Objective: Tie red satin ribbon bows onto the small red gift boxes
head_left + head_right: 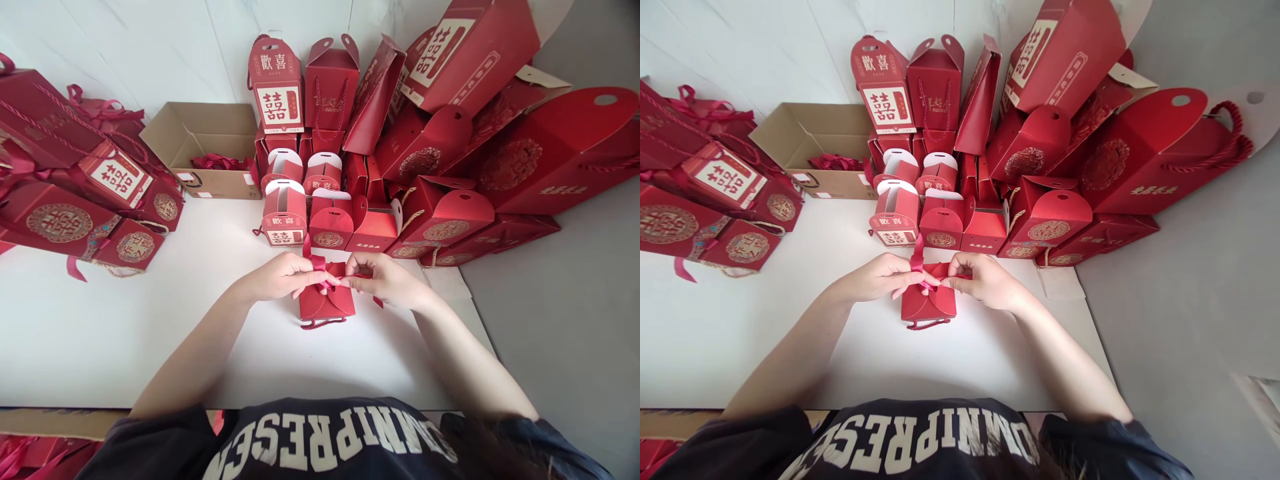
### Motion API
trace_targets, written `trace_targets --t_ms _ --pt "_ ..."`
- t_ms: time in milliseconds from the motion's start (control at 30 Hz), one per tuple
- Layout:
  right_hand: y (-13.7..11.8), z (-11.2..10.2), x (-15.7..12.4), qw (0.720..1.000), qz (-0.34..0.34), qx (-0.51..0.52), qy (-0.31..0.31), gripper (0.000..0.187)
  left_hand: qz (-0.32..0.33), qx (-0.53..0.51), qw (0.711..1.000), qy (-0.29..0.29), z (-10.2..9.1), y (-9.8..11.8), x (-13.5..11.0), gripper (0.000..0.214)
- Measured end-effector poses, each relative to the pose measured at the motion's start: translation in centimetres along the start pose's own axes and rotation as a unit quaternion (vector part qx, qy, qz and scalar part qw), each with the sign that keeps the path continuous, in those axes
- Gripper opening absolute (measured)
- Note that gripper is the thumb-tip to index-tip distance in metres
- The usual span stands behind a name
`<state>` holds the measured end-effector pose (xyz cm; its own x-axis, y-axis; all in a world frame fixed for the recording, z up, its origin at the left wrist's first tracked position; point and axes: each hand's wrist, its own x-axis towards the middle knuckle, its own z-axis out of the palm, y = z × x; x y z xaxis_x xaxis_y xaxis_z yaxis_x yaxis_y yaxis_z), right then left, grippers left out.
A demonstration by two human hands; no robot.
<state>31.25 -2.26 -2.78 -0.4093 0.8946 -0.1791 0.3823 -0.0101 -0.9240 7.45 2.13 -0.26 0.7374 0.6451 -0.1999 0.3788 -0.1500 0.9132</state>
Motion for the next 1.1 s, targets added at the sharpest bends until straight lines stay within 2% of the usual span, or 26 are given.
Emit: trace_targets --t_ms 167,267,400,500,567,733,867,967,1100 --pt "-0.4 0.0 -0.2 0.99 -0.038 -0.117 0.063 0.015 -0.016 -0.006 1.0 0.003 0.1 -0.3 0.0 0.045" --pt "-0.9 0.3 -0.8 0.972 -0.115 -0.176 0.105 0.012 -0.022 -0.01 1.0 0.017 0.2 -0.7 0.1 0.051" --pt "-1.4 1.4 -1.9 0.925 -0.252 -0.25 0.133 0.009 -0.014 -0.014 0.999 0.035 0.2 -1.2 0.3 0.064" --pt "-1.3 2.5 -2.3 0.882 -0.335 -0.309 0.119 0.007 -0.043 -0.027 0.998 0.035 0.3 -1.4 0.3 0.053" --pt "-1.1 3.1 -2.5 0.856 -0.365 -0.35 0.108 0.009 -0.059 -0.053 0.996 0.034 0.3 -1.4 0.4 0.042" --pt "-0.8 3.6 -2.6 0.8 -0.39 -0.447 0.089 0.019 -0.075 -0.101 0.992 0.029 0.4 -0.8 0.3 0.037" --pt "-0.7 3.7 -2.6 0.773 -0.385 -0.496 0.09 0.022 -0.063 -0.082 0.994 0.022 0.5 -0.2 0.1 0.032" --pt "-0.6 3.7 -2.6 0.771 -0.377 -0.506 0.087 0.019 -0.039 -0.072 0.997 0.003 0.6 -0.1 0.1 0.02" --pt "-0.2 3.7 -2.7 0.792 -0.361 -0.486 0.08 0.021 -0.034 -0.114 0.993 -0.013 0.8 -0.2 0.4 0.014"
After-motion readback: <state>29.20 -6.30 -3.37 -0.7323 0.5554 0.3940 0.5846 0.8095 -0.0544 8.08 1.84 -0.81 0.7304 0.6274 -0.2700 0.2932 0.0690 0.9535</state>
